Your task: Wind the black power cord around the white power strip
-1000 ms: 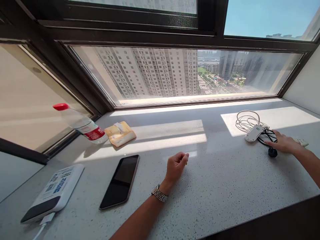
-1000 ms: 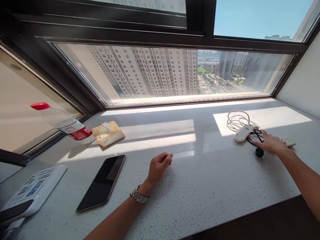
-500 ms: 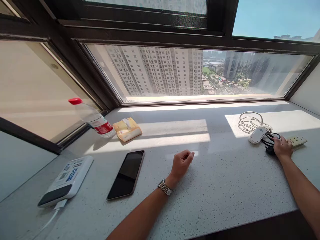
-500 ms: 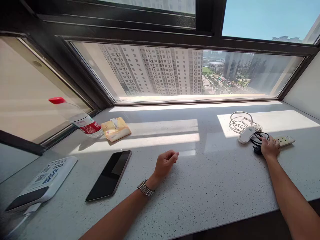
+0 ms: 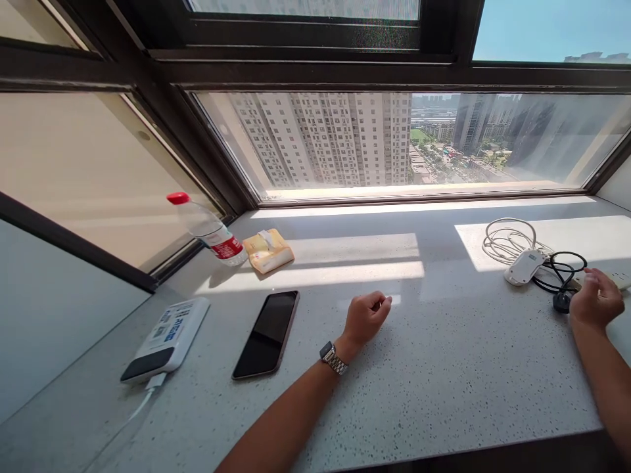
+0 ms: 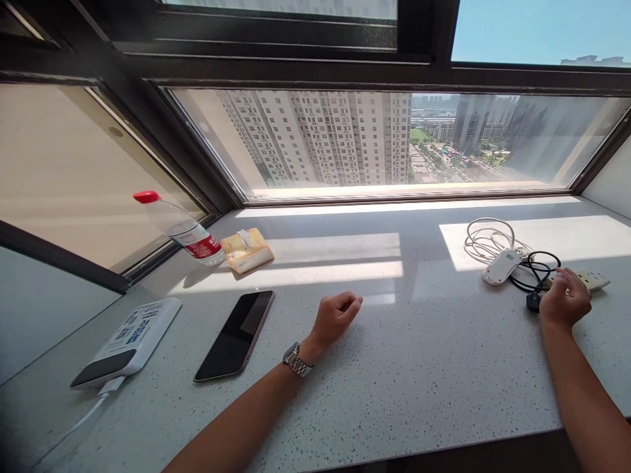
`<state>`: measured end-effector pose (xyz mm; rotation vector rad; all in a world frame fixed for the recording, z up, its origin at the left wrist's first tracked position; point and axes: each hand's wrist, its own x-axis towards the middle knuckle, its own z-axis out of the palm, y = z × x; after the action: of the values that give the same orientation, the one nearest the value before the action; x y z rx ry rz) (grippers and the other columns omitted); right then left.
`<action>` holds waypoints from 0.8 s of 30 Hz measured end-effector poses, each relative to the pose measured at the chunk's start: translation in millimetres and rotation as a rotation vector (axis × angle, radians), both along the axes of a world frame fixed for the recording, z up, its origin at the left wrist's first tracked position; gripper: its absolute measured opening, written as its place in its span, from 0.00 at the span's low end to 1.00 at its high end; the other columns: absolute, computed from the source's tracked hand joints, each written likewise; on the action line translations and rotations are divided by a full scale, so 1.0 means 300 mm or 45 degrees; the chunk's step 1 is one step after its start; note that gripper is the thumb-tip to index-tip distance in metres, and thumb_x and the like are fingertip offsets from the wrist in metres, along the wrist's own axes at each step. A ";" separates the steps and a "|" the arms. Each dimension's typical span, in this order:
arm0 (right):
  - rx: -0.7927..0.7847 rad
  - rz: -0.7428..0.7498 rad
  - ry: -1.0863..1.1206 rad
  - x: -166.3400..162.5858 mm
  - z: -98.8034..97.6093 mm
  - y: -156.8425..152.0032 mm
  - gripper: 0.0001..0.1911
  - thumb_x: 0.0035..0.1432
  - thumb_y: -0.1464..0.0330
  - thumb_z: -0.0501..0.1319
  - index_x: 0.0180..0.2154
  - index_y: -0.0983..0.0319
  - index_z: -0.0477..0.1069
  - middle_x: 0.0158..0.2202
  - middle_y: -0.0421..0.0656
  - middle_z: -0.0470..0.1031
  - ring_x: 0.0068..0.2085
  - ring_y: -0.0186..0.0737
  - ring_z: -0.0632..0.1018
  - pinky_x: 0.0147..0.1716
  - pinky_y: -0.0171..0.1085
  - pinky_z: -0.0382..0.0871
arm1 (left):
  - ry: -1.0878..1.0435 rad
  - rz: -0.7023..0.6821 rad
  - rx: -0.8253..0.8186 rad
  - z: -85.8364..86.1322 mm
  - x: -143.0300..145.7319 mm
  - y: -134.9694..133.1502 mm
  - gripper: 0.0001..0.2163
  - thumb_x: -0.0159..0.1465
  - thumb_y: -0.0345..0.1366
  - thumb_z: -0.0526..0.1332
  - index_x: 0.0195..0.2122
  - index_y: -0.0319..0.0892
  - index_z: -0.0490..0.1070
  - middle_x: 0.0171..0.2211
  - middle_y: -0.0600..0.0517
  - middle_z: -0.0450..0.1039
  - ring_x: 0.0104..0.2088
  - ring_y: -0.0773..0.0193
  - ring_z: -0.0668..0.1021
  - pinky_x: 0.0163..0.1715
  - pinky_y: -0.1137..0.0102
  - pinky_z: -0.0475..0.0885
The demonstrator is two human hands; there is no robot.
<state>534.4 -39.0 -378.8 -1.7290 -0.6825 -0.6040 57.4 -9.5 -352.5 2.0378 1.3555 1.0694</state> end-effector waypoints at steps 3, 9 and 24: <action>-0.041 0.073 -0.297 -0.088 0.054 -0.025 0.17 0.53 0.64 0.49 0.29 0.63 0.75 0.36 0.57 0.79 0.46 0.57 0.79 0.52 0.50 0.66 | 0.157 0.040 0.011 0.012 -0.023 0.012 0.18 0.61 0.44 0.53 0.18 0.41 0.63 0.14 0.57 0.56 0.17 0.70 0.61 0.22 0.73 0.53; -0.111 0.762 -0.594 -0.355 0.083 -0.072 0.17 0.58 0.60 0.54 0.20 0.59 0.66 0.22 0.47 0.72 0.28 0.44 0.75 0.36 0.44 0.68 | 0.416 0.220 -0.042 0.035 -0.062 0.041 0.16 0.62 0.45 0.53 0.23 0.41 0.71 0.16 0.53 0.64 0.19 0.67 0.66 0.22 0.72 0.53; -0.789 0.844 -0.384 -0.468 0.018 -0.002 0.27 0.57 0.52 0.49 0.16 0.60 0.44 0.13 0.38 0.48 0.18 0.31 0.54 0.22 0.36 0.45 | 1.166 0.526 -0.251 0.040 -0.497 0.036 0.28 0.68 0.47 0.46 0.66 0.38 0.58 0.67 0.36 0.53 0.65 0.39 0.58 0.59 0.46 0.59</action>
<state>393.9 -39.6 -373.6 -1.8116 -1.7062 -0.1815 -91.7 1.2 -340.5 2.2209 2.2774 0.0442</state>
